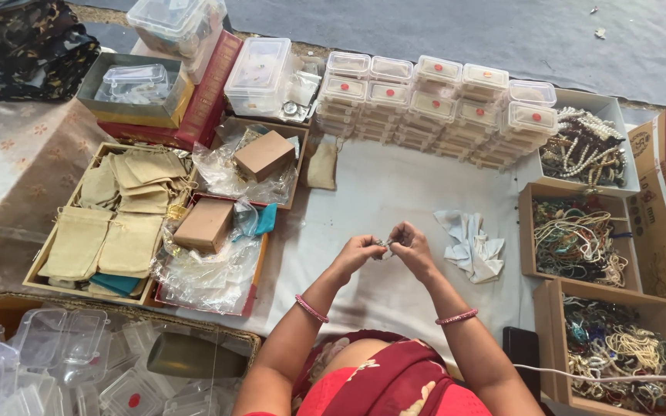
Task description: The person cleans a beaded necklace with a white cloth on a table, then places it into a small beige pouch and a clear plastic container. They repeat the process with a second beaded necklace, wiping it down and placing it into a plastic bag.
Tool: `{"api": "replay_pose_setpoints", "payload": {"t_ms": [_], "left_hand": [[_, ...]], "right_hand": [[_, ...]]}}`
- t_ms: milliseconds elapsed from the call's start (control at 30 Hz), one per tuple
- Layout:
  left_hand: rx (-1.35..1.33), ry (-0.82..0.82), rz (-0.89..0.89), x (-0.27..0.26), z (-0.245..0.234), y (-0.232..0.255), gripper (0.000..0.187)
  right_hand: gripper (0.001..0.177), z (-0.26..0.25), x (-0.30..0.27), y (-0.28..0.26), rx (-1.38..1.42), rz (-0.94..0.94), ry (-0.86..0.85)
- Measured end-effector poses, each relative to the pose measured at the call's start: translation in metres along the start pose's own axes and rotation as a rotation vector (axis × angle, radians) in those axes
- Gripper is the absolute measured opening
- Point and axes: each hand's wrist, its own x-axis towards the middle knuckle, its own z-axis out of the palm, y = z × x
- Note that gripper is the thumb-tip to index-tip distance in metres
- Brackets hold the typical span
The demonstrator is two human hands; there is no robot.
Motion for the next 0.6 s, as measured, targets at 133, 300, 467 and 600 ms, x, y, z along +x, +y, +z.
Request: {"api": "replay_pose_setpoints", "payload": {"t_ms": [133, 300, 467, 600], "left_hand": [[-0.362, -0.071, -0.06, -0.006, 0.002, 0.011, 0.018], [-0.681, 0.035, 0.014, -0.013, 0.007, 0.029, 0.023], [-0.438, 0.162, 0.193, -0.002, 0.002, 0.007, 0.04], [0.619, 0.485, 0.272, 0.006, -0.001, -0.019, 0.044]], "right_hand": [[0.017, 0.009, -0.011, 0.011, 0.222, 0.039, -0.058], [0.023, 0.037, -0.023, 0.003, 0.347, 0.116, -0.056], [0.022, 0.041, -0.026, -0.01, 0.269, 0.163, -0.078], [0.026, 0.028, -0.018, -0.013, -0.046, 0.095, -0.016]]}}
